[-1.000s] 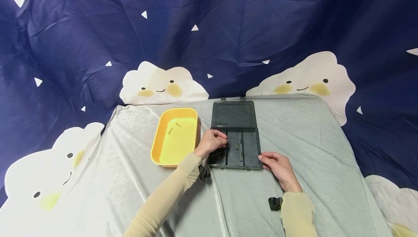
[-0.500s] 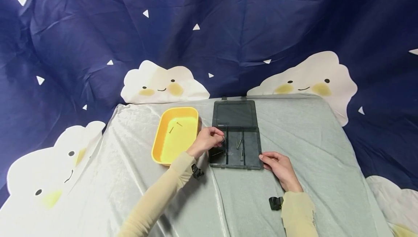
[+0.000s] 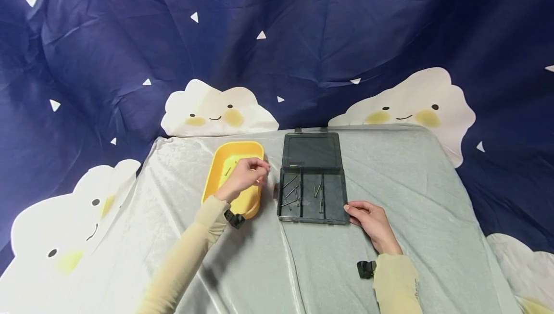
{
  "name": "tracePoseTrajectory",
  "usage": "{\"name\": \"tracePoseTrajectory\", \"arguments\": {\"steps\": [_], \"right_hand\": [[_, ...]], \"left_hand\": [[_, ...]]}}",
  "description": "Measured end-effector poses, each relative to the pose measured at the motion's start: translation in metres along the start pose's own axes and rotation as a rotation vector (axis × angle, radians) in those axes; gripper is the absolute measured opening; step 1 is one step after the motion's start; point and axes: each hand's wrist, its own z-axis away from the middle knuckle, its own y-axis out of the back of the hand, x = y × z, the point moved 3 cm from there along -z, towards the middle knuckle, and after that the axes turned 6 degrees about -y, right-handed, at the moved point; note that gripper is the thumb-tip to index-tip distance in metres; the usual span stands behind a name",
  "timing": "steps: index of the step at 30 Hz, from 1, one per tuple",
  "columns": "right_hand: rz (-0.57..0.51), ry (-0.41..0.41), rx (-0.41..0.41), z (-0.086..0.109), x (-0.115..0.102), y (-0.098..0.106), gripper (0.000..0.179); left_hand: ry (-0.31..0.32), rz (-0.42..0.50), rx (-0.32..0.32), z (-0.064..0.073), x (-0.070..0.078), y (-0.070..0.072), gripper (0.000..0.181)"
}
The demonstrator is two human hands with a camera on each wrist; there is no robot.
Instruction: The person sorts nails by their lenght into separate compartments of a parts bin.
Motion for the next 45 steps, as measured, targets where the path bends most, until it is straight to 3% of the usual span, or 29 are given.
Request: {"name": "tracePoseTrajectory", "arguments": {"steps": [5, 10, 13, 17, 23, 30, 34, 38, 45], "right_hand": [[0.001, -0.002, 0.002, 0.001, 0.000, 0.001, 0.050], [0.000, 0.002, 0.000, 0.001, 0.000, 0.000, 0.052], [0.007, 0.001, -0.004, 0.001, 0.000, 0.000, 0.058], [0.019, -0.003, -0.003, 0.000, 0.000, 0.000, 0.061], [0.022, -0.005, -0.003, 0.001, 0.000, 0.000, 0.061], [0.014, -0.013, -0.004, 0.001, -0.001, 0.000, 0.060], [0.009, -0.008, -0.006, 0.001, -0.001, -0.001, 0.060], [0.014, -0.004, -0.005, 0.000, 0.000, -0.001, 0.061], [-0.003, -0.002, -0.003, -0.001, 0.002, 0.000, 0.058]], "left_hand": [[-0.003, -0.089, 0.073, -0.004, 0.004, 0.032, 0.019], [-0.011, -0.209, 0.193, -0.009, 0.001, 0.061, 0.016], [-0.011, -0.299, 0.242, -0.012, -0.005, 0.073, 0.015], [-0.003, -0.431, 0.258, -0.016, -0.015, 0.083, 0.017], [0.048, -0.527, 0.259, -0.022, -0.033, 0.089, 0.015], [0.148, -0.771, 0.151, -0.030, -0.043, 0.084, 0.033], [0.194, -0.867, 0.105, -0.035, -0.048, 0.080, 0.020], [0.196, -0.959, 0.068, -0.042, -0.059, 0.075, 0.015], [0.217, -0.999, 0.069, -0.044, -0.072, 0.070, 0.021]]}}
